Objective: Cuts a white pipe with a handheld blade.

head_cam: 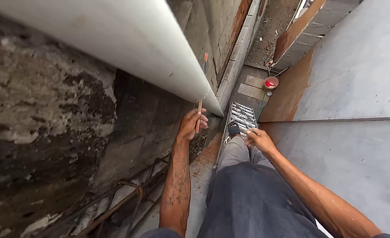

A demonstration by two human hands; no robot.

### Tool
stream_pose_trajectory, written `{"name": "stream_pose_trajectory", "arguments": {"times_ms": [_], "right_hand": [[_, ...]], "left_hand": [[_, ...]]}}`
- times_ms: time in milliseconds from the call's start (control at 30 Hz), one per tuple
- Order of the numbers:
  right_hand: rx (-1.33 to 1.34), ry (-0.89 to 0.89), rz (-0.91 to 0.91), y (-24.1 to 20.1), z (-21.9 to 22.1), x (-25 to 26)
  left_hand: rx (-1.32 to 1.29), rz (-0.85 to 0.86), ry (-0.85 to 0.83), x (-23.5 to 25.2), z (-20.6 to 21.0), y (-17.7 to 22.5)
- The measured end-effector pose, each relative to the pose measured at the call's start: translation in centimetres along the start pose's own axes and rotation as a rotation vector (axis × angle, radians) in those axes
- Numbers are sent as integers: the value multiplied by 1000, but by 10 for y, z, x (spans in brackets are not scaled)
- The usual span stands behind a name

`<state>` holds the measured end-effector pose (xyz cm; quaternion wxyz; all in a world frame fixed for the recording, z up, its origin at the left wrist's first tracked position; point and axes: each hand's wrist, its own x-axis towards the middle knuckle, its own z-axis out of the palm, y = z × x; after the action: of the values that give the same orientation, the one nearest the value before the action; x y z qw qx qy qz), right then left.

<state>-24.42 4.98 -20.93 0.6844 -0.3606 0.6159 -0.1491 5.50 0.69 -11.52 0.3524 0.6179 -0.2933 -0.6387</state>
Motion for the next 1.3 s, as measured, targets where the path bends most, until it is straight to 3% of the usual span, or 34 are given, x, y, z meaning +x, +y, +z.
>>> {"name": "stream_pose_trajectory", "arguments": {"times_ms": [100, 233, 467, 600, 667, 800, 900, 967, 1100, 1167, 1300], "right_hand": [[10, 94, 19, 10, -19, -15], [38, 152, 6, 13, -20, -30], [30, 82, -73, 5, 3, -40], [-160, 142, -282, -3, -18, -68], [-258, 168, -495, -24, -17, -83], [-398, 198, -960, -116, 3, -91], [-354, 182, -1128, -178, 17, -90], [-322, 152, -1079, -189, 27, -69], [-408, 29, -641, -153, 64, -18], [-350, -66, -450, -139, 92, -7], [322, -170, -224, -132, 155, 10]], "left_hand": [[-80, 27, -27, 5, 3, -3], [-3, 2, 125, 5, 19, 5], [109, 36, 220, -2, 22, 2], [194, 67, 221, -1, 21, -6], [194, 67, 198, 4, 21, -5], [94, 5, 189, 11, 25, 7], [5, 7, 174, 9, 23, 9], [12, 34, 186, 8, 20, 3], [358, 57, 335, -7, 17, 7], [534, 155, 480, -28, 18, 23], [453, 574, 676, -66, 22, 86]]}}
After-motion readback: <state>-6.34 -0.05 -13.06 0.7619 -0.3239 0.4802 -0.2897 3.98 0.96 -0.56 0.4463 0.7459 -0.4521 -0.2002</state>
